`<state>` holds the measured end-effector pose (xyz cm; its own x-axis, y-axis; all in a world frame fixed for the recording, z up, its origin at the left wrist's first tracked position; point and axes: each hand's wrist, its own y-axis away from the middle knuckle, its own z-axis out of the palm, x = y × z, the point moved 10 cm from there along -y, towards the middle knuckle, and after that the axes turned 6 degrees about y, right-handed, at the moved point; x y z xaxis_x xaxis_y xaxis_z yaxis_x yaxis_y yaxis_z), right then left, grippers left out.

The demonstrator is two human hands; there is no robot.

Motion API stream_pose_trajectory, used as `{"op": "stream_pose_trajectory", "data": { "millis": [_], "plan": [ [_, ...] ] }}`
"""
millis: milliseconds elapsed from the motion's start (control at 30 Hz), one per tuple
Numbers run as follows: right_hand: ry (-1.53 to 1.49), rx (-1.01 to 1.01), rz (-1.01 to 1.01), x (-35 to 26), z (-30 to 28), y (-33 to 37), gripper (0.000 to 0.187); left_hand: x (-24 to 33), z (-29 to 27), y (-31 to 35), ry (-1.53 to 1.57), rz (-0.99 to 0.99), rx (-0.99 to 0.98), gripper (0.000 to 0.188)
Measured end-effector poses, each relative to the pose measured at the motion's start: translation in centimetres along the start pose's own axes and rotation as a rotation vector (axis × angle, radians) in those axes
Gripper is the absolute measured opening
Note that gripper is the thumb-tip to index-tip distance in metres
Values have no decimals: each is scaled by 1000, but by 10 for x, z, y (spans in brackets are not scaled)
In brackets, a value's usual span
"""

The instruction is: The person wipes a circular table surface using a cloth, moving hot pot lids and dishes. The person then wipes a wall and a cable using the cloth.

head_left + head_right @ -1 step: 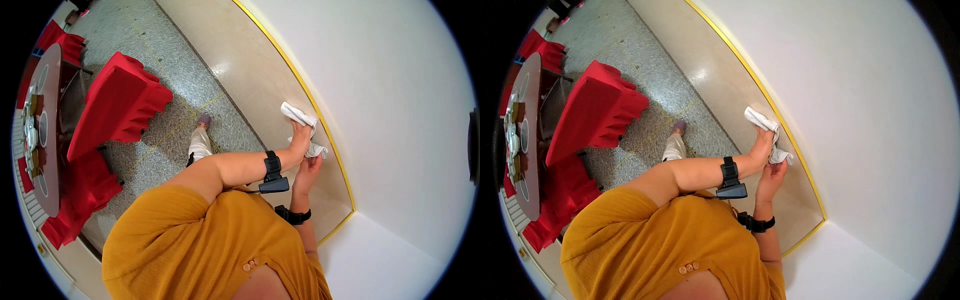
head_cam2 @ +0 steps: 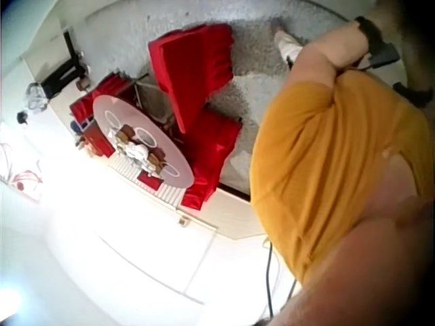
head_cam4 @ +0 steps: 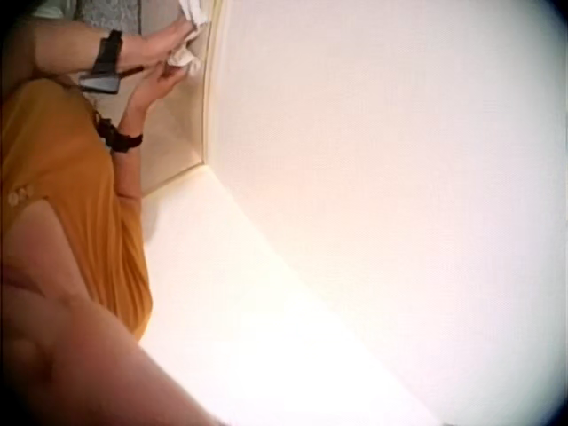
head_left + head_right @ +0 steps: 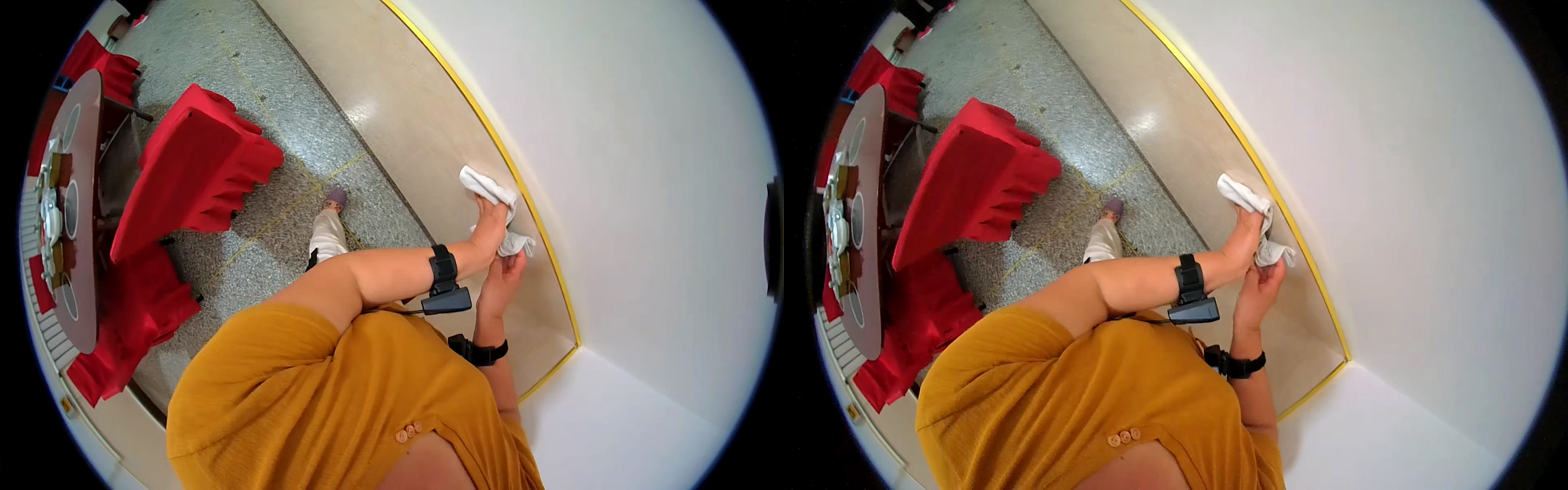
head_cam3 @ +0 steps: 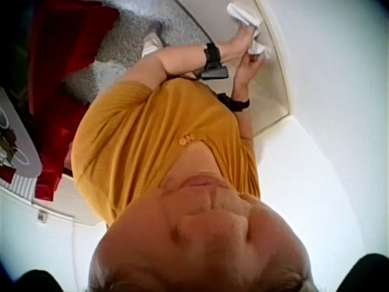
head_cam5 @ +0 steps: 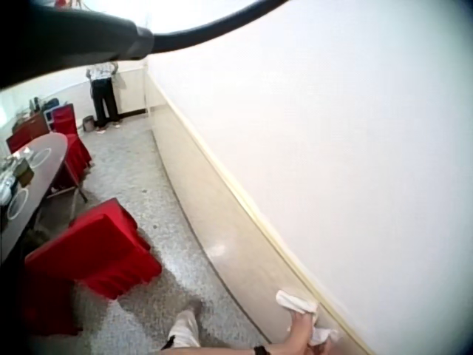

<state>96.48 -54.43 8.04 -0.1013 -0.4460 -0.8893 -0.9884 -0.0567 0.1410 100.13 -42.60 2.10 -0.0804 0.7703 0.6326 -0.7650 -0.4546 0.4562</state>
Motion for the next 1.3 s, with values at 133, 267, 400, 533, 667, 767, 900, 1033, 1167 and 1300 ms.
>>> {"op": "stream_pose_trajectory", "data": {
  "millis": [133, 267, 400, 533, 667, 767, 900, 1033, 1167, 1300],
  "plan": [
    [-111, -117, -64, -18, 25, -10, 54, -20, -11, -17, 313, -261, -10, 37],
    [-16, -276, -144, -46, 54, -8, 56, 4, -35, -42, 430, -279, 61, 26],
    [65, -389, -237, -75, 105, -20, 56, 48, -78, -122, 488, -81, 46, 30],
    [86, -428, -262, -62, 132, -29, 55, 89, -104, -145, 451, -93, 85, 35],
    [179, -464, -316, -67, 168, -46, 53, 107, -112, -166, 410, -35, 52, 43],
    [240, -447, -317, -68, 176, -48, 50, 93, -119, -168, 394, -44, 127, 49],
    [224, -378, -291, -58, 154, -35, 47, 66, -119, -155, 443, -139, 84, 51],
    [142, -273, -90, -11, 108, -24, 47, 39, -82, -121, 481, -265, 20, 56],
    [148, -189, 90, 24, 78, -12, 44, -12, -76, -91, 439, -413, 166, 57],
    [31, -34, 273, 61, 58, 1, 41, -44, -36, -55, 538, -656, 49, 56]
  ]
}}
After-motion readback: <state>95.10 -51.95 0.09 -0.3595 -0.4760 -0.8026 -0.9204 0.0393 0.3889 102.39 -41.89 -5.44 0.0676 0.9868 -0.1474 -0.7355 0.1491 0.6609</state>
